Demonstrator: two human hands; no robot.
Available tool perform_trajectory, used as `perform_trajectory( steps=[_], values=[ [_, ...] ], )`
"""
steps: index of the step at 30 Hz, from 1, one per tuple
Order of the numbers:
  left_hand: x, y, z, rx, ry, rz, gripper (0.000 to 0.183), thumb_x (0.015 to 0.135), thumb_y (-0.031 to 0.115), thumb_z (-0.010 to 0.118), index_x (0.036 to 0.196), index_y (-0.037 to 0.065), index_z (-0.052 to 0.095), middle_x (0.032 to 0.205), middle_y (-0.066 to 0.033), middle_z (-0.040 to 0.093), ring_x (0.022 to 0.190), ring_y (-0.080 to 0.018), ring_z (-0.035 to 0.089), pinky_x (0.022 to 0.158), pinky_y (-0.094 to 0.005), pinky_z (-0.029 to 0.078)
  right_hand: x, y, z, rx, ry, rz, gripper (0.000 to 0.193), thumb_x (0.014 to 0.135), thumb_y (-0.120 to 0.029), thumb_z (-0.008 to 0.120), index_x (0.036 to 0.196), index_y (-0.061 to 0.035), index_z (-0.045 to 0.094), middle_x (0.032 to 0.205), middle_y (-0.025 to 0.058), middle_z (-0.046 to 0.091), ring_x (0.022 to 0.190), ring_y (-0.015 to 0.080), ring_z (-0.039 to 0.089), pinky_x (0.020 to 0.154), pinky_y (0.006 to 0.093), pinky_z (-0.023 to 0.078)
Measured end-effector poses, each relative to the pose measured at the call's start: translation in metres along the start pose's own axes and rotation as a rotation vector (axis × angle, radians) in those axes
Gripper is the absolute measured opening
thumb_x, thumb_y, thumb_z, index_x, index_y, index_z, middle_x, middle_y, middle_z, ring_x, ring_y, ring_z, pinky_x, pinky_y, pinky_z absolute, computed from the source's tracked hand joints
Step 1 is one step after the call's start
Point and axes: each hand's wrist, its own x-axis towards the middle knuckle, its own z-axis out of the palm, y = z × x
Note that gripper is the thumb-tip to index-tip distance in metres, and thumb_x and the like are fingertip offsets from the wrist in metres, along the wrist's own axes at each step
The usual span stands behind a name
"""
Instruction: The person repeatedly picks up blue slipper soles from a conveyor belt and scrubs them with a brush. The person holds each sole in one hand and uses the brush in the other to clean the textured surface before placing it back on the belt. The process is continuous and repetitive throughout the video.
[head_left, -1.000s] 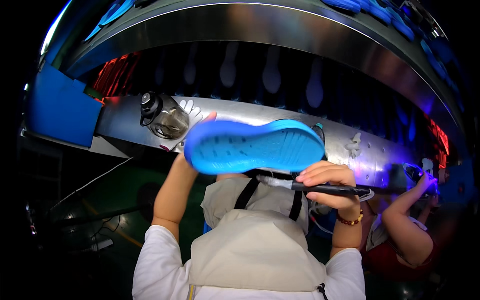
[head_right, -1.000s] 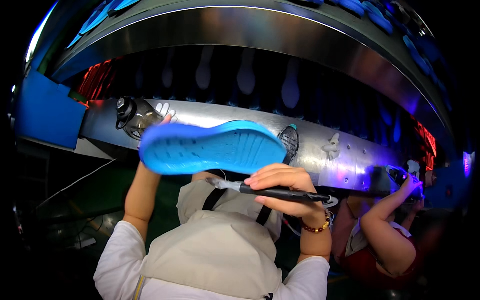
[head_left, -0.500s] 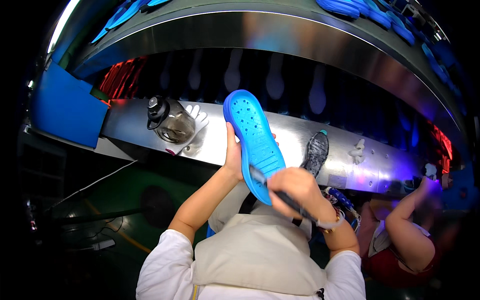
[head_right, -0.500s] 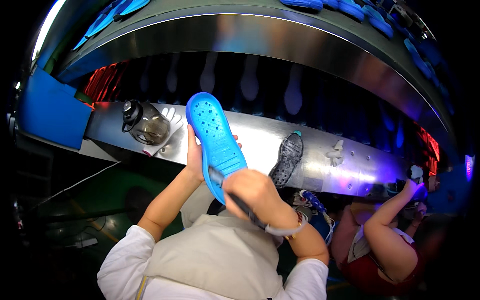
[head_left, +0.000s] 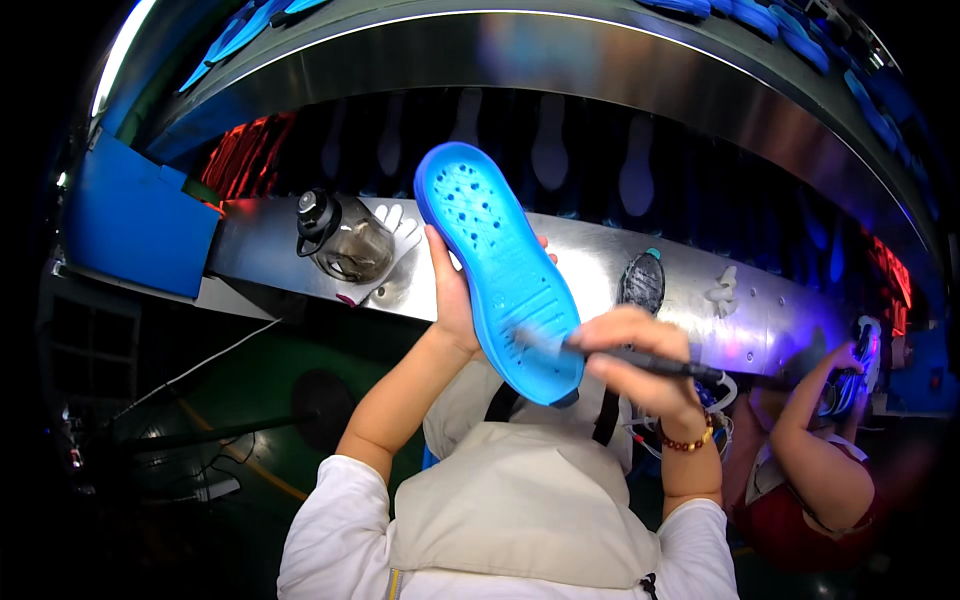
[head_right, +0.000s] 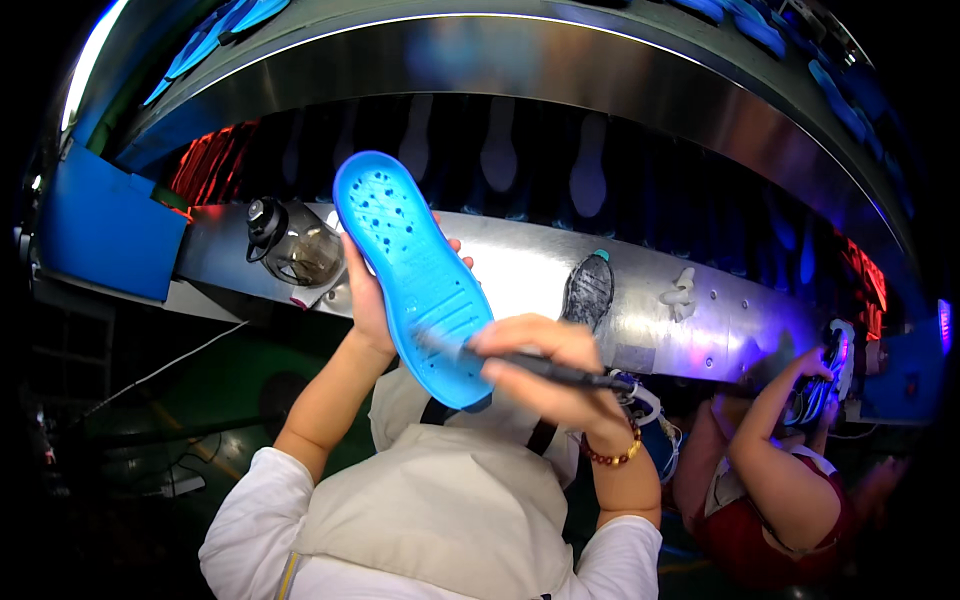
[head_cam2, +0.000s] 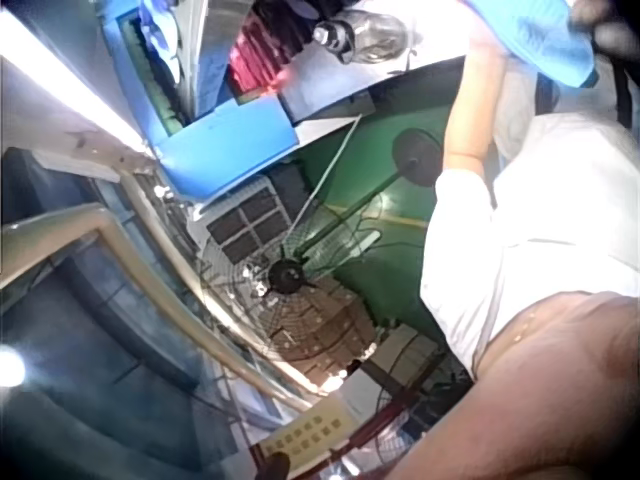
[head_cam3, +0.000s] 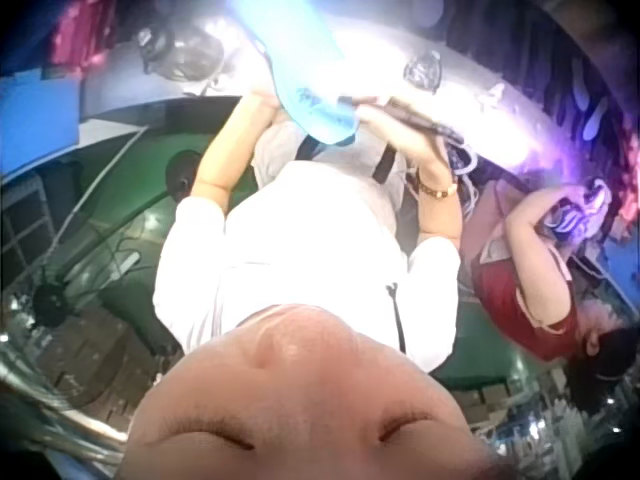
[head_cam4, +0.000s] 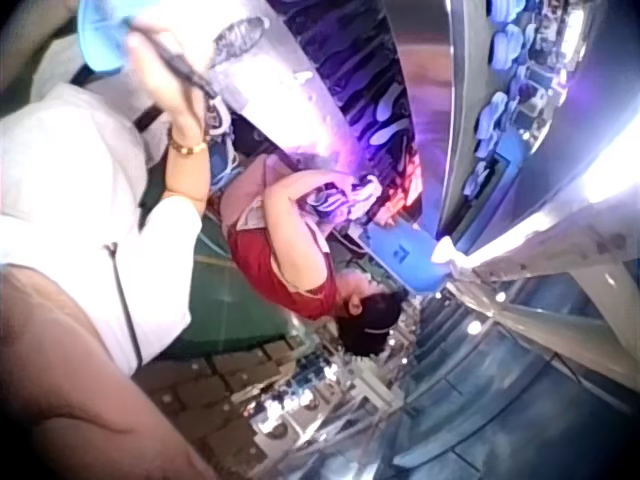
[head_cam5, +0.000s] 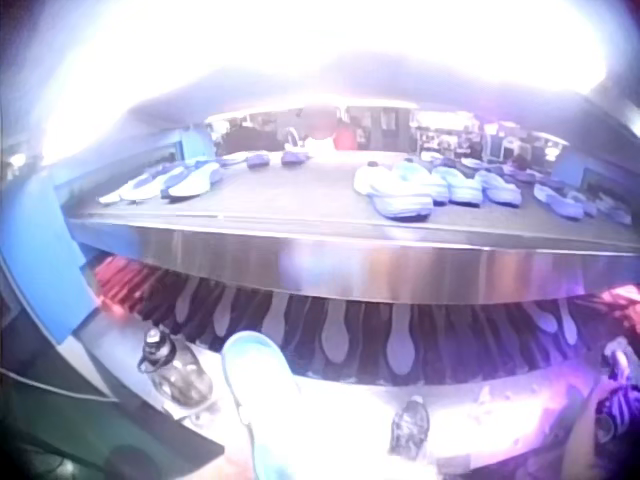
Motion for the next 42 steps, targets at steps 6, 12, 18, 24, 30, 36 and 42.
perform_trajectory(
  steps=[6,12,18,24,30,36,42],
  values=[
    [0.007,0.018,0.003,0.025,-0.144,0.020,0.092,0.074,0.077,0.016,0.117,0.001,0.043,0.106,-0.0174,0.053,0.097,-0.0271,0.054,0.082,-0.0414,0.047,-0.004,0.006,-0.007,-0.070,-0.304,-0.152,0.025,0.066,0.001,0.069,0.090,-0.0010,0.065,0.091,0.0107,0.065,0.098,0.0256,0.056,0.085,0.0340,0.044],
    [-0.001,0.020,0.026,-0.144,-0.043,-0.019,0.088,0.077,0.072,0.022,0.130,0.003,0.031,0.122,-0.0200,0.044,0.109,-0.0357,0.047,0.092,-0.0491,0.039,-0.011,0.031,-0.004,0.471,0.096,0.072,0.018,0.074,0.003,0.060,0.091,0.0055,0.059,0.099,0.0204,0.060,0.091,0.0234,0.059,0.084,0.0303,0.045],
    [-0.018,-0.013,0.022,-0.010,-0.057,0.028,0.070,0.086,0.052,0.027,0.132,-0.001,0.025,0.128,-0.0196,0.040,0.114,-0.0337,0.044,0.095,-0.0502,0.035,-0.012,0.014,0.026,0.199,0.191,0.025,0.018,0.075,0.003,0.060,0.093,0.0044,0.059,0.097,0.0162,0.062,0.090,0.0196,0.060,0.081,0.0293,0.047],
    [-0.009,-0.009,0.015,-0.097,-0.078,0.064,0.054,0.090,0.037,0.032,0.124,-0.004,0.038,0.115,-0.0194,0.052,0.101,-0.0276,0.055,0.090,-0.0399,0.042,-0.007,0.015,0.023,0.215,0.172,-0.007,0.023,0.071,0.007,0.062,0.094,0.0036,0.060,0.095,0.0172,0.062,0.087,0.0224,0.061,0.078,0.0290,0.048],
    [-0.007,-0.003,0.008,-0.038,-0.065,0.030,0.062,0.087,0.044,0.031,0.129,-0.001,0.032,0.125,-0.0216,0.043,0.109,-0.0361,0.048,0.092,-0.0511,0.038,0.005,0.001,0.004,0.133,0.066,-0.058,0.018,0.069,0.003,0.064,0.087,0.0030,0.063,0.091,0.0166,0.064,0.088,0.0246,0.062,0.080,0.0312,0.048],
    [-0.006,0.005,0.017,-0.074,-0.087,-0.006,0.055,0.088,0.037,0.035,0.123,-0.005,0.039,0.116,-0.0206,0.051,0.101,-0.0287,0.055,0.088,-0.0410,0.044,0.011,-0.005,-0.003,-0.086,-0.058,-0.149,0.019,0.068,0.004,0.065,0.087,0.0030,0.062,0.088,0.0167,0.064,0.083,0.0246,0.063,0.075,0.0301,0.049],
    [0.000,0.016,0.025,-0.159,-0.191,-0.253,0.055,0.087,0.039,0.037,0.124,-0.002,0.041,0.117,-0.0220,0.050,0.102,-0.0327,0.054,0.088,-0.0445,0.044,0.005,-0.011,0.009,-0.189,-0.440,-0.289,0.018,0.069,-0.002,0.068,0.086,-0.0019,0.064,0.089,0.0123,0.065,0.085,0.0241,0.063,0.071,0.0303,0.049]
  ],
)
